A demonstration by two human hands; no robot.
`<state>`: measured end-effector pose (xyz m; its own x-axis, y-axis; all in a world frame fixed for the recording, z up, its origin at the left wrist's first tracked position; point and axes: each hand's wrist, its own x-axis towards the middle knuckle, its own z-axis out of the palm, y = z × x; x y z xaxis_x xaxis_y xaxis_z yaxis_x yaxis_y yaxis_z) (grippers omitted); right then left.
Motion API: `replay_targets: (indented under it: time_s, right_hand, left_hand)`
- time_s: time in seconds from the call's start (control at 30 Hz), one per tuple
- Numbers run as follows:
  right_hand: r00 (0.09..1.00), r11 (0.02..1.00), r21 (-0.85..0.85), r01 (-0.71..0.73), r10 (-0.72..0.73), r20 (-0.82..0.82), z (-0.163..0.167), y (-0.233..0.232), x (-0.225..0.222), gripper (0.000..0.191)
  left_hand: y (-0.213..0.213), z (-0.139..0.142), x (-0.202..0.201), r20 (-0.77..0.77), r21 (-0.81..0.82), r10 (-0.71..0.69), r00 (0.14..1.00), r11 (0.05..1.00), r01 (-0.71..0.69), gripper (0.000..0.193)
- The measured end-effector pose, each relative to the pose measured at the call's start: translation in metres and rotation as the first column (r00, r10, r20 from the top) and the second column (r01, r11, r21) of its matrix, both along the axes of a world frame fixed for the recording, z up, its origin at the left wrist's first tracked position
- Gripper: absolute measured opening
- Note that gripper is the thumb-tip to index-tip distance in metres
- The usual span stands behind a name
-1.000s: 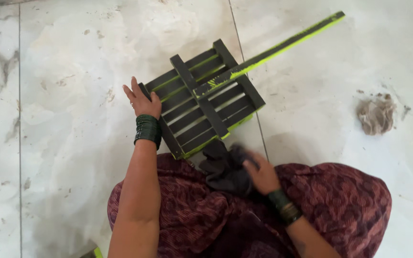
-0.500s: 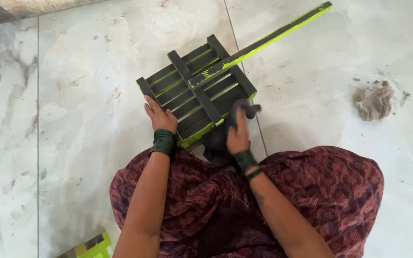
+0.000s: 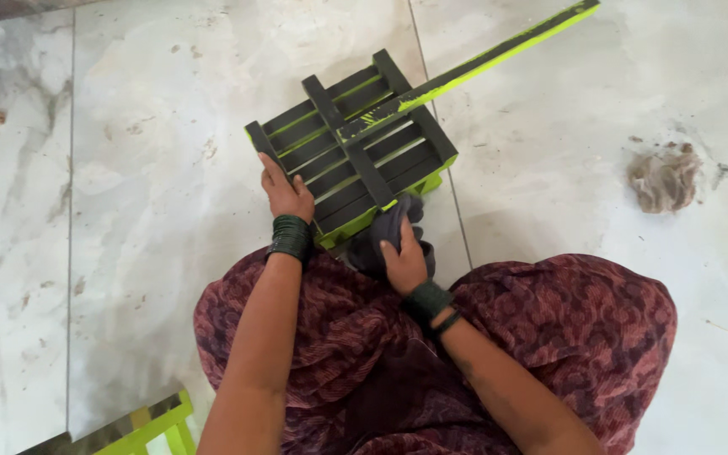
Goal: The person sits on the floor and wipes a small green-painted wooden chair with a dark cloth, rotating and repositioning the chair to wipe the seat slats, backrest, legs and underside, then sets the chair down on the floor.
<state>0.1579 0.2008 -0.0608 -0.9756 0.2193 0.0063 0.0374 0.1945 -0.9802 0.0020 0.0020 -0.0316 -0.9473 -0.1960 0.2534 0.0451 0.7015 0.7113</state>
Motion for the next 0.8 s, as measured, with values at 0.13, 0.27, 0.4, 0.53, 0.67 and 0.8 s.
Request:
replay_targets:
  time_s: [0.13, 0.27, 0.4, 0.53, 0.67, 0.8]
  right_hand:
    - [0.954, 0.923, 0.263, -0.281, 0.298, -0.023, 0.027, -0.019, 0.025, 0.059]
    - [0.909, 0.923, 0.299, -0.241, 0.323, -0.263, 0.050, -0.041, 0.025, 0.061]
    - [0.797, 0.731, 0.665, -0.155, 0.490, -0.353, 0.035, -0.055, -0.013, 0.063]
    - [0.799, 0.698, 0.686, -0.206, 0.525, -0.294, 0.006, -0.039, -0.021, 0.043]
    - [0.864, 0.699, 0.661, -0.274, 0.481, -0.151, -0.002, -0.026, -0.005, 0.031]
    - [0.773, 0.770, 0.632, -0.091, 0.455, -0.442, 0.008, -0.039, -0.008, 0.034]
  left_hand:
    - [-0.001, -0.002, -0.004, 0.021, 0.072, -0.012, 1.000, 0.997, 0.011, 0.074]
    - [-0.002, -0.005, -0.007, -0.101, 0.153, -0.047, 0.994, 0.986, 0.062, 0.066]
    - [-0.010, 0.000, -0.009, 0.015, 0.252, -0.106, 0.994, 0.963, 0.099, 0.066]
    - [-0.019, 0.008, -0.012, 0.089, 0.247, -0.179, 0.980, 0.957, 0.153, 0.070]
    - [-0.017, 0.005, -0.010, 0.063, 0.202, -0.163, 0.985, 0.968, 0.148, 0.072]
    - [-0.013, -0.001, -0.012, 0.060, 0.203, -0.101, 0.993, 0.975, 0.087, 0.072]
